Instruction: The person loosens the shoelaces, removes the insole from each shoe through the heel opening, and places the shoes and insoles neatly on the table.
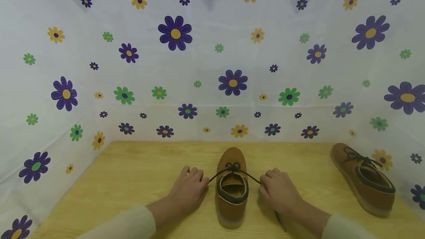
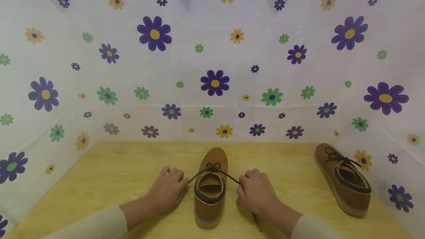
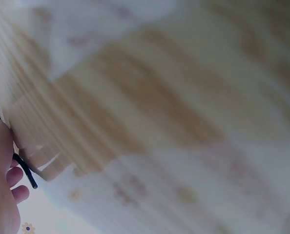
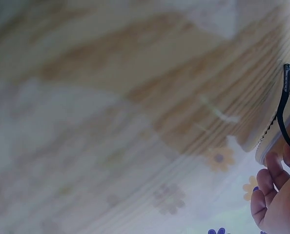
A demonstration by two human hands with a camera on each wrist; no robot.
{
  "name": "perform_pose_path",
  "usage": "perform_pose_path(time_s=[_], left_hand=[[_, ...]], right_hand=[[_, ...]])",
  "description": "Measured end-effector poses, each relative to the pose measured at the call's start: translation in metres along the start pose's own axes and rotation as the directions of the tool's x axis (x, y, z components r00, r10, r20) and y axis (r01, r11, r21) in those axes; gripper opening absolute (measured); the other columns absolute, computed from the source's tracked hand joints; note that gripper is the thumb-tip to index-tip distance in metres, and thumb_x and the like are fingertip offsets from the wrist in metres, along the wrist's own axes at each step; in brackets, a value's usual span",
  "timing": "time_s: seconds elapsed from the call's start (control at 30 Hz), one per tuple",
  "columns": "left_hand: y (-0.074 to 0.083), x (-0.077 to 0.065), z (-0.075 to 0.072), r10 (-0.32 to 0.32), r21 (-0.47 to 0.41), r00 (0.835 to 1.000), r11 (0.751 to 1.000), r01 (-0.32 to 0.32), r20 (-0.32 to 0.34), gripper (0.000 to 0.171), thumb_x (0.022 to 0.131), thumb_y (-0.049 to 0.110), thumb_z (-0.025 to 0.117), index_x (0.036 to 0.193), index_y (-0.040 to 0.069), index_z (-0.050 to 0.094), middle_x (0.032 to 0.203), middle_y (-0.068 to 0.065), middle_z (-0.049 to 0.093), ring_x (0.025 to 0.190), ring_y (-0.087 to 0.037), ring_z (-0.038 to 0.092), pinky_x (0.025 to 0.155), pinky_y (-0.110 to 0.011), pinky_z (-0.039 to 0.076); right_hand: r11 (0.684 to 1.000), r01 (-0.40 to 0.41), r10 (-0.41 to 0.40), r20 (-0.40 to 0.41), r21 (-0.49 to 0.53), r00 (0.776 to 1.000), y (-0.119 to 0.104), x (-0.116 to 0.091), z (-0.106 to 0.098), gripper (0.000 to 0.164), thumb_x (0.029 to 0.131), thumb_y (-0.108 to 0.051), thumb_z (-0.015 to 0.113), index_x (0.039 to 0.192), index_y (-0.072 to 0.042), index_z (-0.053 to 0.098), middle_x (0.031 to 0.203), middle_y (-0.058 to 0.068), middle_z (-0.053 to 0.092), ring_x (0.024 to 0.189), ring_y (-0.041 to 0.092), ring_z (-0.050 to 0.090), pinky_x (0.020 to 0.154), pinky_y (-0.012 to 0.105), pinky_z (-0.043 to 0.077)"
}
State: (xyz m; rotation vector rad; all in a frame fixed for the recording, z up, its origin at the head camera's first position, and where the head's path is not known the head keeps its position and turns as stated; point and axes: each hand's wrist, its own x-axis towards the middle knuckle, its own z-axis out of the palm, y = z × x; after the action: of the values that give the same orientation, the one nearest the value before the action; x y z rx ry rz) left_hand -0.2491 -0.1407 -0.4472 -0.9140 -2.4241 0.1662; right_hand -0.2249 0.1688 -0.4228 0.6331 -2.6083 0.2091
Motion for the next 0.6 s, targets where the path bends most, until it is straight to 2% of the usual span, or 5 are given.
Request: perform_pose_path(time_s=[0.2, 0.27, 0.33, 0.43, 0.6], left_hand=[[0.000, -0.003, 0.000, 0.017, 0.019, 1.000, 1.000, -0.017, -0.006, 0.011, 0.093, 0.027, 0.062, 0.089, 0.018, 0.062, 0.080, 0.002, 0.048, 0.074, -0.019, 0.044, 0.079, -0.039, 0.035], [0.000, -0.005, -0.002, 0.015, 0.027, 1.000, 1.000, -0.015, 0.000, 0.010, 0.092, 0.026, 0.062, 0.089, 0.017, 0.063, 0.080, 0.001, 0.048, 0.075, -0.019, 0.045, 0.080, -0.040, 0.036], [-0.003, -0.009, -0.003, 0.004, 0.031, 1.000, 1.000, -0.004, 0.021, 0.010, 0.092, 0.026, 0.062, 0.089, 0.016, 0.064, 0.081, 0.000, 0.048, 0.076, -0.020, 0.045, 0.081, -0.041, 0.036], [-0.010, -0.013, -0.006, -0.029, 0.022, 0.997, 0.999, 0.028, 0.067, 0.010, 0.090, 0.025, 0.062, 0.090, 0.015, 0.063, 0.081, 0.000, 0.047, 0.077, -0.020, 0.044, 0.082, -0.042, 0.036], [-0.018, -0.020, -0.010, -0.097, -0.012, 0.985, 0.995, 0.100, 0.143, 0.011, 0.092, 0.025, 0.058, 0.093, 0.015, 0.062, 0.084, 0.000, 0.047, 0.079, -0.020, 0.044, 0.086, -0.045, 0.035]], right_hand=[[1.000, -0.002, 0.002, 0.046, 0.010, 0.999, 0.002, -0.003, 0.000, 0.025, 0.087, -0.014, 0.059, 0.064, -0.021, 0.054, 0.076, -0.006, 0.058, 0.071, 0.011, 0.047, 0.065, 0.028, 0.038], [1.000, -0.008, 0.007, 0.098, 0.016, 0.995, 0.006, -0.006, 0.001, 0.026, 0.086, -0.015, 0.060, 0.061, -0.020, 0.054, 0.077, -0.005, 0.058, 0.072, 0.012, 0.048, 0.067, 0.030, 0.040], [0.999, -0.030, 0.026, 0.159, 0.020, 0.987, 0.014, -0.010, 0.002, 0.026, 0.086, -0.017, 0.060, 0.061, -0.018, 0.058, 0.079, -0.003, 0.058, 0.072, 0.013, 0.047, 0.068, 0.033, 0.042], [0.998, -0.063, 0.057, 0.210, 0.024, 0.976, 0.029, -0.015, 0.001, 0.024, 0.087, -0.018, 0.061, 0.062, -0.017, 0.062, 0.077, -0.003, 0.057, 0.070, 0.013, 0.045, 0.067, 0.034, 0.042], [0.997, -0.070, 0.062, 0.186, 0.036, 0.981, 0.035, -0.020, -0.002, 0.021, 0.087, -0.019, 0.062, 0.066, -0.019, 0.062, 0.075, -0.004, 0.055, 0.069, 0.013, 0.044, 0.065, 0.033, 0.041]])
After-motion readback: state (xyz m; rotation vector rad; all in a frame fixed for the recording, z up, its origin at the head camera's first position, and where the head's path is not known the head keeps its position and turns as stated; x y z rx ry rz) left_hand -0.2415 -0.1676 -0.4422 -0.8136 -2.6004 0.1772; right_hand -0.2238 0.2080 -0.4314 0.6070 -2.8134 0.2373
